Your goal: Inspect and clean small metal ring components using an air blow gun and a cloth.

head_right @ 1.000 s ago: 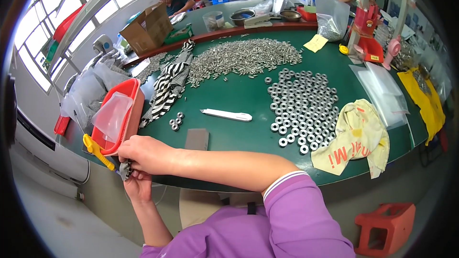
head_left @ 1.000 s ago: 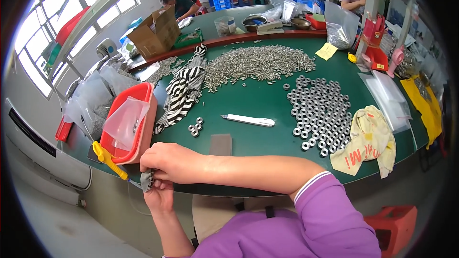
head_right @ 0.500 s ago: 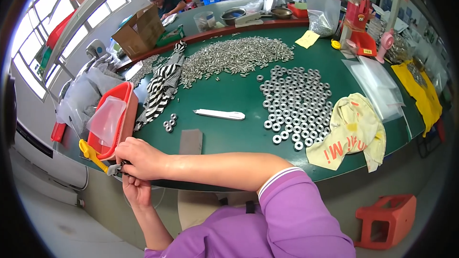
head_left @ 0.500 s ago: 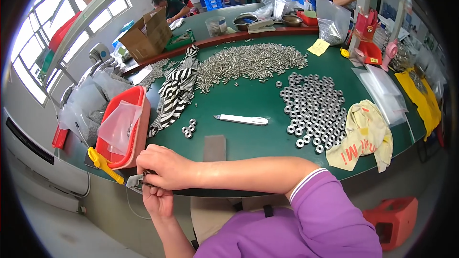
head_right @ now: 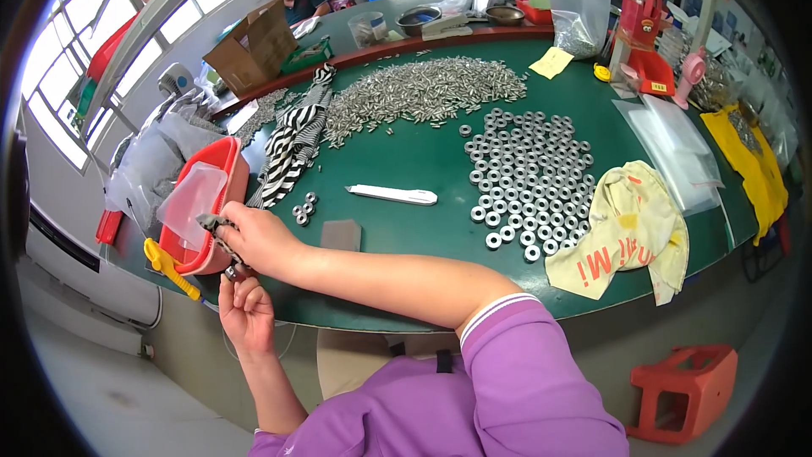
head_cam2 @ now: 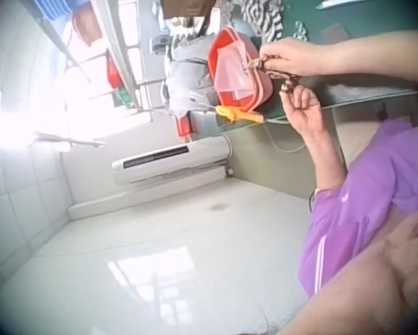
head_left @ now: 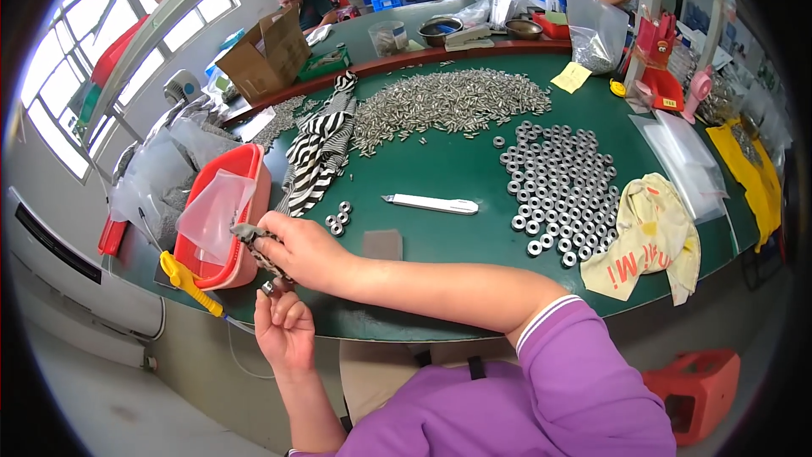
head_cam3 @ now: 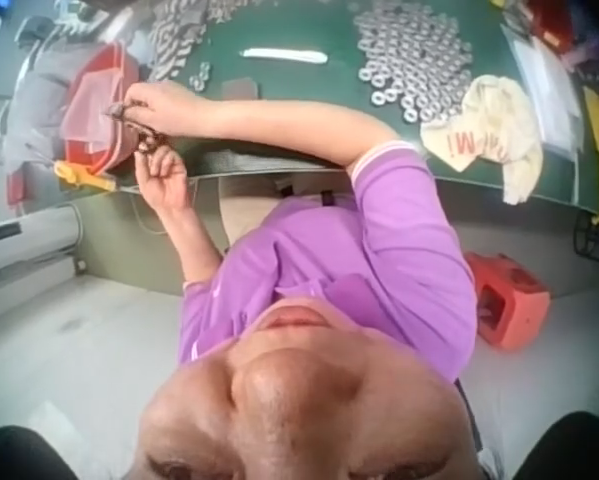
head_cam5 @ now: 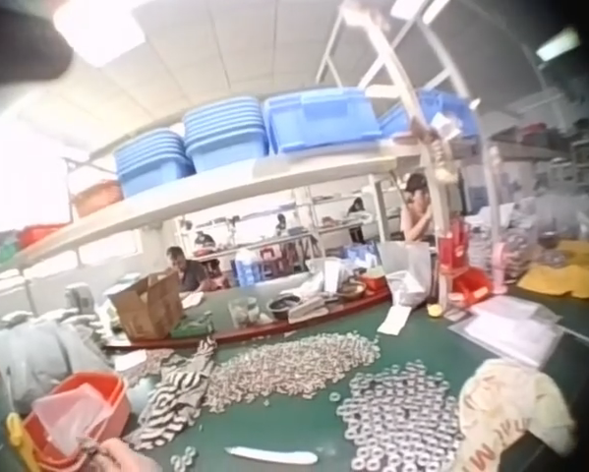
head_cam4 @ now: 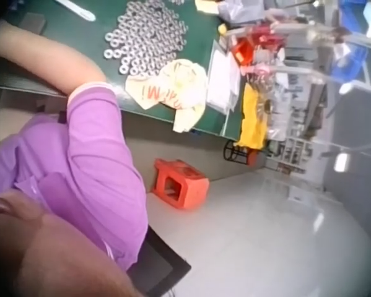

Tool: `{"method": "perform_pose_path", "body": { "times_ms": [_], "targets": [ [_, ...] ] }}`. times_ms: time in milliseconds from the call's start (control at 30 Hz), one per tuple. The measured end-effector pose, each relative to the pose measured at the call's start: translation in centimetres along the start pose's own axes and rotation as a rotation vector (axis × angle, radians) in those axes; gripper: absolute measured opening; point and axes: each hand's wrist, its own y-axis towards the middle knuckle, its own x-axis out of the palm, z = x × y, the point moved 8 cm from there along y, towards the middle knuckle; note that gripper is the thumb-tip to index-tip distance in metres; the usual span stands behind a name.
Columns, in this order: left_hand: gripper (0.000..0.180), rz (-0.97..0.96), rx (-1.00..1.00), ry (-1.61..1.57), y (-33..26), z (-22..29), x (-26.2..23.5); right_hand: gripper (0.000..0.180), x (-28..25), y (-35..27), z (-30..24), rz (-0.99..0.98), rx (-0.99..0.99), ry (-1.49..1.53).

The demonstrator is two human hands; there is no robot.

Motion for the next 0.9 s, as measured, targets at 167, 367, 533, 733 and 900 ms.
{"method": "perform_pose_path", "body": {
  "times_ms": [167,367,533,733,900],
  "targets": [
    [0.015,0.107,0.152,0.096,0.7,1.4,-0.4,0.019,1.9,-1.8,-3.7,-0.190,-0.490,-0.199],
    [0.017,0.134,0.068,0.113,0.3,0.1,-1.2,0.023,3.2,-2.5,-2.6,-0.365,-0.448,-0.361],
    [0.013,0.080,0.048,0.104,0.2,0.4,-1.4,0.018,3.1,-3.0,-3.5,-0.335,-0.534,-0.386],
    [0.017,0.015,-0.012,-0.058,0.1,-0.6,-0.8,0.016,2.3,-1.6,-1.7,-0.201,-0.373,-0.207],
    [0.029,-0.009,-0.076,-0.129,0.6,-1.1,-0.1,0.017,-2.9,1.6,2.2,0.108,0.003,-0.048]
  ]
}}
